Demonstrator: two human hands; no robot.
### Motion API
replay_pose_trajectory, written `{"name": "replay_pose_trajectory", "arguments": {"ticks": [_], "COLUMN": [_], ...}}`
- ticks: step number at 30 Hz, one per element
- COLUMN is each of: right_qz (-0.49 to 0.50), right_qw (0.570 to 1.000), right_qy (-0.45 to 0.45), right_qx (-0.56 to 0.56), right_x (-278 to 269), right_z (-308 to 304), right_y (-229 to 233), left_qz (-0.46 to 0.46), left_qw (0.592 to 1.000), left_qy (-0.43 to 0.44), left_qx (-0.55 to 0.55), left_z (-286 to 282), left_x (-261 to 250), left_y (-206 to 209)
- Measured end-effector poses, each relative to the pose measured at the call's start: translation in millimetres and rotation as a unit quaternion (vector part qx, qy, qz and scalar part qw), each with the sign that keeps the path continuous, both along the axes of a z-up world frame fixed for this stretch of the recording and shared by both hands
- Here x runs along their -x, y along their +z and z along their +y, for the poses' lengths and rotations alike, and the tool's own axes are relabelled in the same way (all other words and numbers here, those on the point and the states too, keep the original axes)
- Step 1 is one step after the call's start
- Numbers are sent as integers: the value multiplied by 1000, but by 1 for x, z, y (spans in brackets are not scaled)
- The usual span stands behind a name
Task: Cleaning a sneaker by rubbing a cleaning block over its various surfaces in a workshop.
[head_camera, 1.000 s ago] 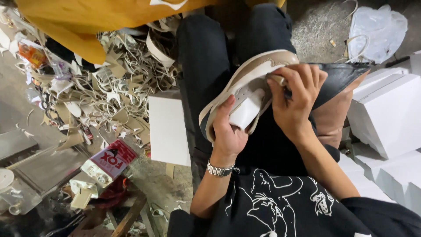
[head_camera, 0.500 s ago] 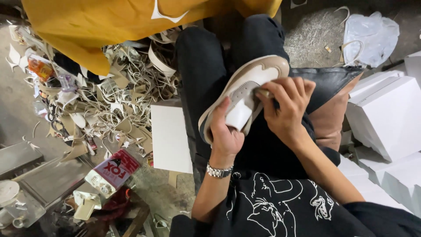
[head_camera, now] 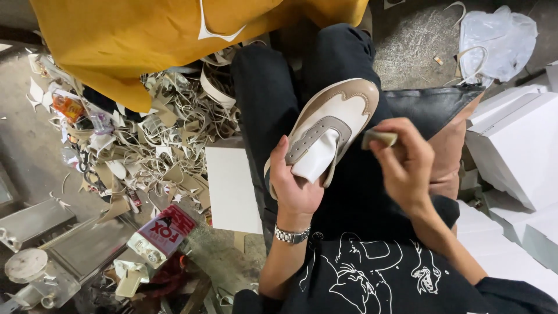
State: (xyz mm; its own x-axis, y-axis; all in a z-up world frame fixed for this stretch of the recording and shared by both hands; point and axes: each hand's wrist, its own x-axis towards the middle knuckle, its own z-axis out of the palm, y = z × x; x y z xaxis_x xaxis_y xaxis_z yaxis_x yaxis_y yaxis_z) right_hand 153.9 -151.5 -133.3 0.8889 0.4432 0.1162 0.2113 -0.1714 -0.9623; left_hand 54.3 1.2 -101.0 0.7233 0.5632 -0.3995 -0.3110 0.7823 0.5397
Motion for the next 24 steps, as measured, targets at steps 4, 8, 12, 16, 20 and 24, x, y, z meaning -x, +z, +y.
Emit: {"name": "replay_pose_trajectory", "arguments": {"ticks": [4,8,12,16,20,24], "right_qz": [-143,-226,-272,-288,-44,22], "right_qw": [989,974,961,955,994,995], "right_qy": [20,23,30,4,-12,42], "right_qx": [25,11,36,64,-100,-85], "right_x": [-9,-9,-9,-56,-78,-61], "right_z": [42,47,51,48,25,16], "right_y": [14,8,4,-2,6,23], "left_qz": [103,49,43,45,86,96], "left_qw": [987,998,999,997,991,993], "left_qy": [-35,18,19,20,29,22], "left_qx": [-115,-19,-28,-63,-98,-62], "left_z": [-11,-14,-19,-29,-24,-27], "left_x": [-3,-3,-9,-6,1,4], "left_y": [10,2,0,2,0,-6]}}
